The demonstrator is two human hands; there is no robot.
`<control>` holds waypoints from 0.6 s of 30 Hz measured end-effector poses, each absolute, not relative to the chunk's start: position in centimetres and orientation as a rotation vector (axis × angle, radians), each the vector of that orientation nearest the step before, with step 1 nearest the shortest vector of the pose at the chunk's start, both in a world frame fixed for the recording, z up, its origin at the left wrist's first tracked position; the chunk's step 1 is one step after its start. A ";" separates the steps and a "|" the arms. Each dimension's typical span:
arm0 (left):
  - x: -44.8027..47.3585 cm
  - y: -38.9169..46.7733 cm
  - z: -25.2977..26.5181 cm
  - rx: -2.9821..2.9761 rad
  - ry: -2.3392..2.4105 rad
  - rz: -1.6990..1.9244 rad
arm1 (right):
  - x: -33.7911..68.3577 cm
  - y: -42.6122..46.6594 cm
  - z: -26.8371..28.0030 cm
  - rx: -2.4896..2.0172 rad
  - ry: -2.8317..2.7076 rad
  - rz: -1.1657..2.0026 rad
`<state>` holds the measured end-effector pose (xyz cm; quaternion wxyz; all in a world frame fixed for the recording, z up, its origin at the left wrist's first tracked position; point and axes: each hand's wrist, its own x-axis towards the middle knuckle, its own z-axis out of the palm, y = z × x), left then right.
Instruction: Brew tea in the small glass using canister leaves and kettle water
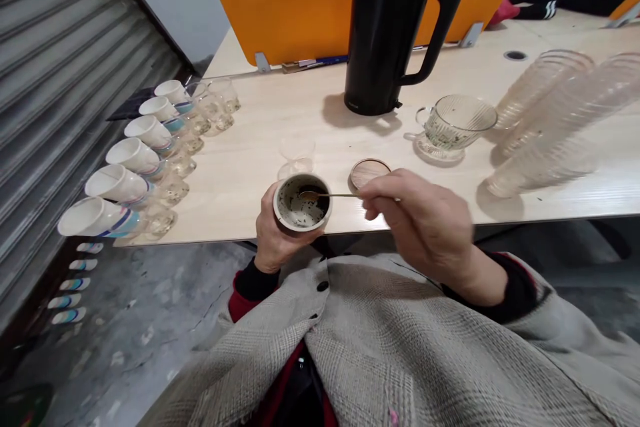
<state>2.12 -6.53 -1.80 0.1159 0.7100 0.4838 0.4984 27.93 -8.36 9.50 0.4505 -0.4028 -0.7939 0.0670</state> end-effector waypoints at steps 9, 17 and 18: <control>2.3 -6.9 -1.1 2.020 1.393 1.449 | 23.2 -6.0 6.8 -0.704 -2.100 0.115; 2.2 -7.1 -1.1 2.027 1.409 1.400 | 24.6 -5.2 7.9 -0.645 -2.211 0.359; 2.2 -7.0 -1.2 2.046 1.392 1.410 | 25.0 -5.2 8.2 -0.667 -2.190 0.359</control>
